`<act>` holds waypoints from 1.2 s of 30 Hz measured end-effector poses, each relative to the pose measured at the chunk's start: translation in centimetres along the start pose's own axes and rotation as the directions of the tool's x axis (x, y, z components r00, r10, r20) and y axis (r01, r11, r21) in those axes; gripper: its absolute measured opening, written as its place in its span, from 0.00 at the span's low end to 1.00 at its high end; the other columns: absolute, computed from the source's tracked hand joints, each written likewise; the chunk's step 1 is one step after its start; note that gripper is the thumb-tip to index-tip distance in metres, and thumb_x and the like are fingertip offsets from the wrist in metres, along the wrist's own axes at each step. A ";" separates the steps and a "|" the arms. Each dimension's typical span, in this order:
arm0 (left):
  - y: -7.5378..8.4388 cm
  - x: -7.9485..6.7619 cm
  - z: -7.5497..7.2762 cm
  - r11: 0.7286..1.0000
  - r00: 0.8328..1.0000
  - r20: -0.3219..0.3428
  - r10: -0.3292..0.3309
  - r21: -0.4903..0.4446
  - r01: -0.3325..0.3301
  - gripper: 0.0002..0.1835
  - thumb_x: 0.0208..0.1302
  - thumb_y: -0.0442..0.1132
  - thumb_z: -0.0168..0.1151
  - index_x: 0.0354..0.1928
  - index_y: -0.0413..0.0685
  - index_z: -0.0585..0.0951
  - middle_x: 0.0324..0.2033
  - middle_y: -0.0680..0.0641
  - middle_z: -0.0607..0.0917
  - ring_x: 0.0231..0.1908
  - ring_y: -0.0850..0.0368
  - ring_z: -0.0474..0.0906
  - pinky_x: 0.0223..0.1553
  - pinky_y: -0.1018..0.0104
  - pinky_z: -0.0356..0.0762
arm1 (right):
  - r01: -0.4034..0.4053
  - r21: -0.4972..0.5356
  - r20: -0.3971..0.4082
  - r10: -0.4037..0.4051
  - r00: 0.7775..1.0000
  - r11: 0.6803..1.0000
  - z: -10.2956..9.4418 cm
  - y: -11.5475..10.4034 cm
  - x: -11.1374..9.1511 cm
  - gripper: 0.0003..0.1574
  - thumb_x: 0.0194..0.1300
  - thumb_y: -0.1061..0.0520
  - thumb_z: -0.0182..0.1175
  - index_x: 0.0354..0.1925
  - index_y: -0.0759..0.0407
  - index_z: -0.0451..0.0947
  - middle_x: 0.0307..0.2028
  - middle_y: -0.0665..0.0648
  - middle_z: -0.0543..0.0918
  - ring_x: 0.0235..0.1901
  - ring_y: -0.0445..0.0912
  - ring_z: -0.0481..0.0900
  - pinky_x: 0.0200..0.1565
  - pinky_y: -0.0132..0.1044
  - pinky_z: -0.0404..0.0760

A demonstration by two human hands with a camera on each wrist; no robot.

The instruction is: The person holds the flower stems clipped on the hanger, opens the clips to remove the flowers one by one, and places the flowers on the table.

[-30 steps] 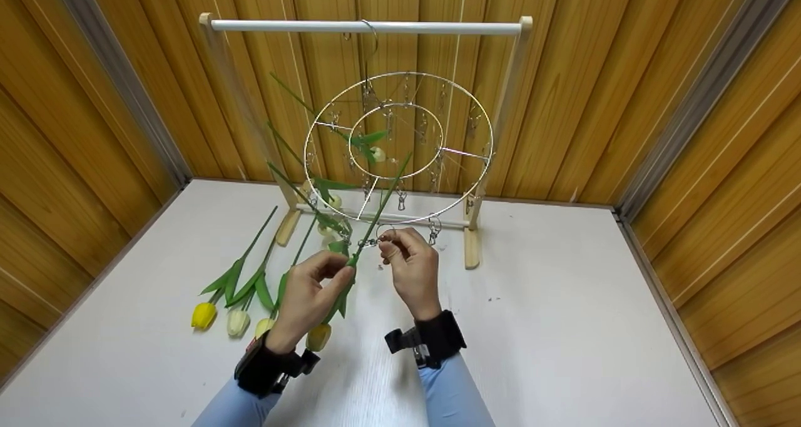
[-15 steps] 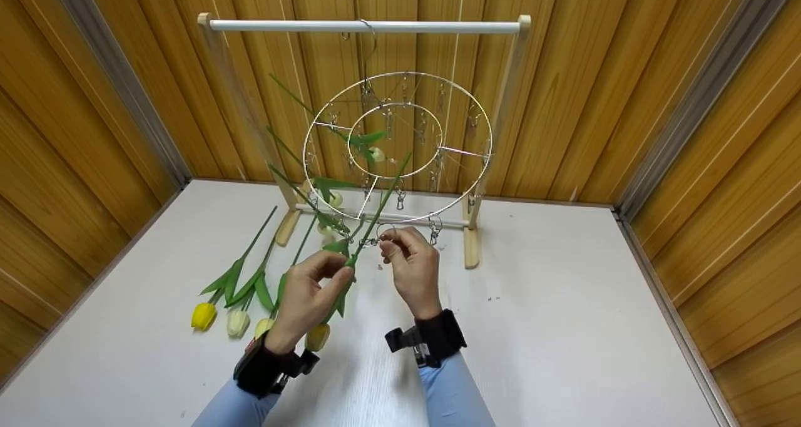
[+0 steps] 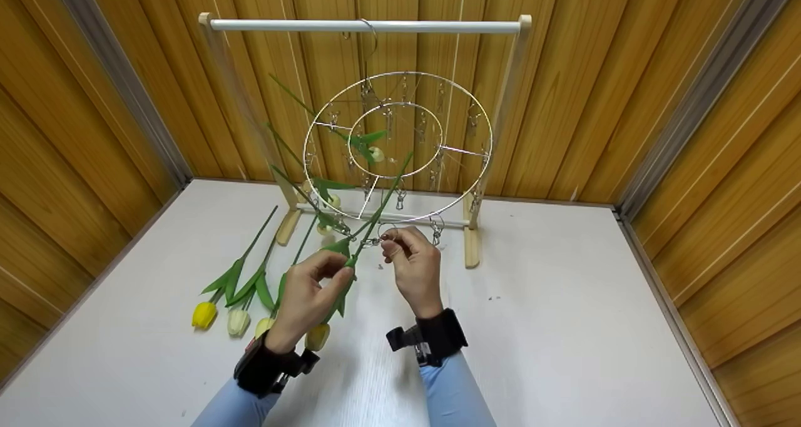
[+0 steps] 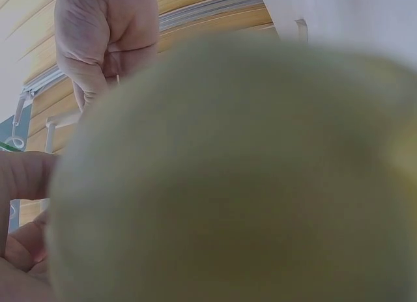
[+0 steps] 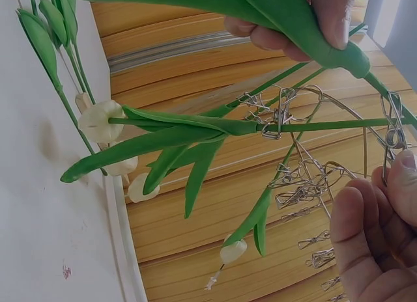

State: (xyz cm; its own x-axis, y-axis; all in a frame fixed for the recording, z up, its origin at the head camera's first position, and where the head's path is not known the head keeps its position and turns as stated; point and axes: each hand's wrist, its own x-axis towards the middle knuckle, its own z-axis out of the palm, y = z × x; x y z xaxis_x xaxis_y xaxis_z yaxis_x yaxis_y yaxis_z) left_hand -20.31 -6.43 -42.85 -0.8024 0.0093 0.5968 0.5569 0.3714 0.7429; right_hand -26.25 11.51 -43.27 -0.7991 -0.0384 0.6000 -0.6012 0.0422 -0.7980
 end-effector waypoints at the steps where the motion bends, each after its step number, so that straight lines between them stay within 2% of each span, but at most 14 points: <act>1: 0.0 0.0 0.0 1.000 1.000 0.003 -0.005 0.000 0.005 0.03 0.65 0.28 0.66 0.36 0.42 0.85 0.30 0.47 0.86 0.30 0.58 0.81 0.34 0.57 0.83 | -0.003 0.000 -0.001 0.003 1.000 1.000 0.0 0.0 0.0 0.06 0.66 0.74 0.62 0.41 0.79 0.80 0.30 0.62 0.83 0.28 0.37 0.82 0.33 0.29 0.82; 6: 0.1 0.0 0.0 1.000 1.000 0.014 -0.024 -0.002 0.024 0.02 0.66 0.29 0.66 0.36 0.42 0.85 0.30 0.48 0.86 0.30 0.58 0.81 0.35 0.63 0.82 | -0.012 -0.001 -0.001 0.012 1.000 1.000 -0.1 0.0 0.0 0.05 0.66 0.74 0.62 0.40 0.79 0.80 0.31 0.70 0.81 0.28 0.37 0.81 0.33 0.29 0.82; 13: 0.1 -0.1 0.0 1.000 1.000 0.013 -0.018 0.006 0.018 0.02 0.65 0.29 0.66 0.36 0.41 0.85 0.30 0.48 0.85 0.30 0.59 0.80 0.34 0.66 0.80 | -0.019 0.005 0.000 0.019 1.000 1.000 -0.3 0.0 0.0 0.05 0.66 0.74 0.62 0.40 0.79 0.81 0.31 0.60 0.83 0.28 0.38 0.81 0.33 0.30 0.83; 21: 0.0 -0.1 0.0 1.000 1.000 0.011 -0.012 0.016 0.012 0.02 0.65 0.30 0.66 0.35 0.38 0.85 0.30 0.48 0.84 0.30 0.60 0.80 0.34 0.65 0.82 | -0.026 0.003 -0.006 0.026 1.000 1.000 -0.5 0.1 0.0 0.05 0.66 0.74 0.62 0.40 0.79 0.81 0.30 0.57 0.82 0.27 0.39 0.82 0.33 0.30 0.82; 27: 0.2 -0.3 -0.1 0.999 0.999 0.017 -0.031 0.012 0.031 0.02 0.65 0.29 0.65 0.36 0.41 0.85 0.30 0.49 0.84 0.30 0.61 0.79 0.34 0.62 0.82 | -0.037 0.014 -0.019 0.037 0.999 0.999 -0.6 0.1 0.1 0.06 0.67 0.73 0.62 0.40 0.80 0.80 0.32 0.51 0.82 0.28 0.37 0.82 0.33 0.29 0.83; 36: 0.3 -0.5 -0.2 1.000 0.999 0.026 -0.025 0.014 0.024 0.02 0.67 0.31 0.66 0.36 0.40 0.85 0.30 0.49 0.84 0.31 0.61 0.79 0.35 0.65 0.81 | -0.076 0.045 -0.017 0.077 0.997 0.996 -0.6 0.2 0.3 0.08 0.68 0.72 0.61 0.42 0.82 0.79 0.35 0.53 0.83 0.30 0.38 0.82 0.35 0.29 0.83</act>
State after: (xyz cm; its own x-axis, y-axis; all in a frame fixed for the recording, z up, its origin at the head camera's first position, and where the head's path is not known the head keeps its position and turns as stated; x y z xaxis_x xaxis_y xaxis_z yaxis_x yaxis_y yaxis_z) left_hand -19.71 -6.52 -42.82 -0.8212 0.0243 0.5701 0.5340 0.3845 0.7530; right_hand -26.57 12.14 -43.21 -0.8429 -0.0178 0.5377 -0.5378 0.0003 -0.8431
